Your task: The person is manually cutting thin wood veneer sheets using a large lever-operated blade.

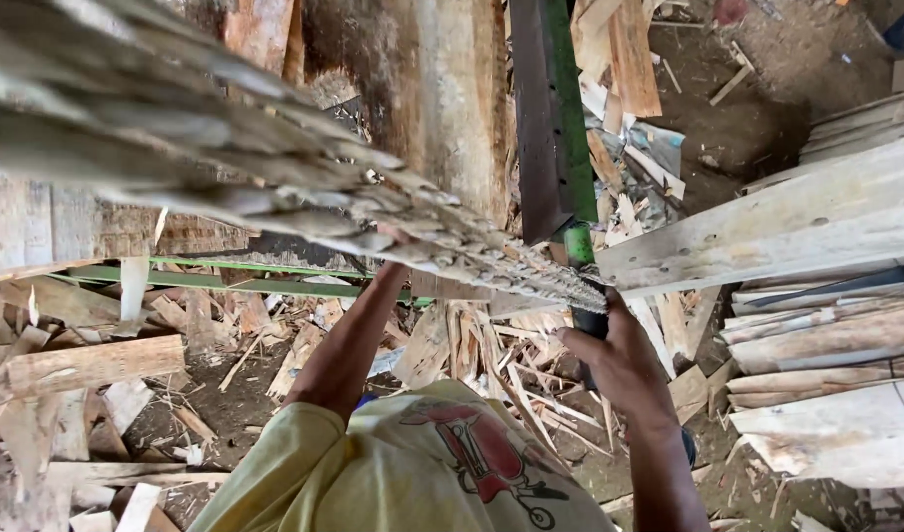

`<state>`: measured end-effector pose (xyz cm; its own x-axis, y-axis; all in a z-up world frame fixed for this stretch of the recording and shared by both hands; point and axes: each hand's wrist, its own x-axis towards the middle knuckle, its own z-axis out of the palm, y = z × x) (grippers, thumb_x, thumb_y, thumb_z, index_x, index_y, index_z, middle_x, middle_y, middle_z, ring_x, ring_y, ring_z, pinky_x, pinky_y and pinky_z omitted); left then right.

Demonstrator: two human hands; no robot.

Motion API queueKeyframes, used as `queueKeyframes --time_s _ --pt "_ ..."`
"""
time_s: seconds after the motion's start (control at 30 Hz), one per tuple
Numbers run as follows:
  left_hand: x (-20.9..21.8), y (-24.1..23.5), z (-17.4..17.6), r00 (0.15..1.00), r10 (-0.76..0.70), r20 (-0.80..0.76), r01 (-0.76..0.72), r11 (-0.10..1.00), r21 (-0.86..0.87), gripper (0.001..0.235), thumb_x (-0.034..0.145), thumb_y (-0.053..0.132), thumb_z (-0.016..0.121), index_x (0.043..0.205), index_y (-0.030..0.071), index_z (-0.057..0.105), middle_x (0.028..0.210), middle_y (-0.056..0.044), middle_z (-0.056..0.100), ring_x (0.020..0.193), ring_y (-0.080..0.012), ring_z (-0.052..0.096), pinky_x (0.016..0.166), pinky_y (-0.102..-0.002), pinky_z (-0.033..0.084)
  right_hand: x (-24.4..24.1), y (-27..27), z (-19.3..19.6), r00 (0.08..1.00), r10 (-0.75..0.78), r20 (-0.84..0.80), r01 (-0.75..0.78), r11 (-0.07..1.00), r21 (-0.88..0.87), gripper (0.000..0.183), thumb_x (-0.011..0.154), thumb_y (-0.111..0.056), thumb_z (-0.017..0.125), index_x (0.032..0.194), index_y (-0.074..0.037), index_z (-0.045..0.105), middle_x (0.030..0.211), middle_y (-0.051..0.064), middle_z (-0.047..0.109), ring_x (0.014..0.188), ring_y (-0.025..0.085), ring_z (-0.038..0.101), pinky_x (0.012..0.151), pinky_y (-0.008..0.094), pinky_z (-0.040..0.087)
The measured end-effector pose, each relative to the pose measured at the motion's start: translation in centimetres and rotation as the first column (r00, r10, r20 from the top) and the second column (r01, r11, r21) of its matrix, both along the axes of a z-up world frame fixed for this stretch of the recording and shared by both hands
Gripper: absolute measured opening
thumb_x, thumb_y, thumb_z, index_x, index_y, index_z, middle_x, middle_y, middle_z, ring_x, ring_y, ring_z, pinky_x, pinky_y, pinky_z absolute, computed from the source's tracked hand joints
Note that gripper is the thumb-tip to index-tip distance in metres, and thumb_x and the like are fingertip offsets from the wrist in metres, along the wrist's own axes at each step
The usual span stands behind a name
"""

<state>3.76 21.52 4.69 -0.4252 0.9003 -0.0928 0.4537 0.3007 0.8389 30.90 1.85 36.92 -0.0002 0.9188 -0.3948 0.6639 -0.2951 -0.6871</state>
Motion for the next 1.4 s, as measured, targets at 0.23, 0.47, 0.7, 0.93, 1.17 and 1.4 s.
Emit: queueKeyframes --time_s 0.23,0.47,0.7,0.93,1.17,1.4 --pt "0.0 2.7 -7.8 0.997 0.07 0.02 -0.07 0.997 0.022 0.014 0.098 0.01 0.056 0.1 0.005 0.069 0.085 -0.016 0.072 0.073 -0.031 0.068 0.064 -0.049 0.057 1.5 -1.4 -28.8 0.994 -0.091 0.067 0.085 0.993 0.081 0.082 0.081 -0.028 0.073 0.148 -0.003 0.034 0.089 0.017 0.073 0.07 0.029 0.071 0.059 0.043 0.058" --pt "-1.4 2.8 -8.4 0.995 0.096 0.035 -0.102 0.917 0.385 0.015 0.084 0.009 0.061 0.095 0.005 0.071 0.077 -0.012 0.072 0.065 -0.0209 0.063 0.056 -0.039 0.052 2.4 -1.8 -29.2 0.997 -0.056 0.059 0.044 0.983 0.179 0.071 0.083 -0.026 0.077 0.138 0.002 0.043 0.086 0.017 0.072 0.075 0.033 0.07 0.062 0.045 0.055" --pt "-6.2 0.7 -4.1 0.945 -0.014 0.328 -0.043 0.985 0.166 0.012 0.088 0.006 0.057 0.09 0.003 0.068 0.07 -0.004 0.065 0.056 -0.0124 0.055 0.044 -0.029 0.043 -2.2 -1.1 -9.9 0.994 -0.11 -0.016 0.11 0.994 -0.005 0.067 0.084 -0.028 0.074 0.141 -0.007 0.046 0.086 0.009 0.07 0.068 0.021 0.067 0.056 0.036 0.058" --pt "-10.1 -8.5 -15.0 0.948 -0.311 -0.069 0.312 0.866 0.391 0.01 0.101 0.011 0.063 0.098 0.014 0.072 0.091 0.002 0.068 0.065 -0.0078 0.06 0.05 -0.021 0.051 -0.5 -2.6 -12.8 0.971 -0.149 -0.186 0.155 0.988 0.019 0.067 0.087 -0.036 0.071 0.143 -0.006 0.049 0.091 0.009 0.074 0.072 0.02 0.069 0.058 0.036 0.057" --pt "-11.1 -12.1 -10.0 0.958 -0.27 0.099 0.228 0.922 0.313 0.008 0.1 0.014 0.064 0.103 0.013 0.07 0.094 0.001 0.069 0.069 -0.0097 0.061 0.054 -0.023 0.052 0.5 -4.0 -29.1 0.723 -0.2 -0.661 0.255 0.967 -0.013 0.057 0.092 -0.04 0.066 0.132 0.0 0.061 0.108 0.014 0.075 0.099 0.027 0.07 0.085 0.037 0.059" --pt "-10.5 -15.8 -5.0 0.929 -0.243 0.28 0.196 0.963 0.185 0.011 0.099 0.017 0.064 0.108 0.012 0.068 0.097 -0.001 0.069 0.074 -0.0116 0.062 0.058 -0.025 0.054 -4.1 3.2 -45.8 0.991 -0.089 -0.097 0.127 0.836 0.534 0.049 0.093 -0.015 0.079 0.131 0.007 0.058 0.113 0.019 0.069 0.104 0.031 0.066 0.089 0.042 0.052"
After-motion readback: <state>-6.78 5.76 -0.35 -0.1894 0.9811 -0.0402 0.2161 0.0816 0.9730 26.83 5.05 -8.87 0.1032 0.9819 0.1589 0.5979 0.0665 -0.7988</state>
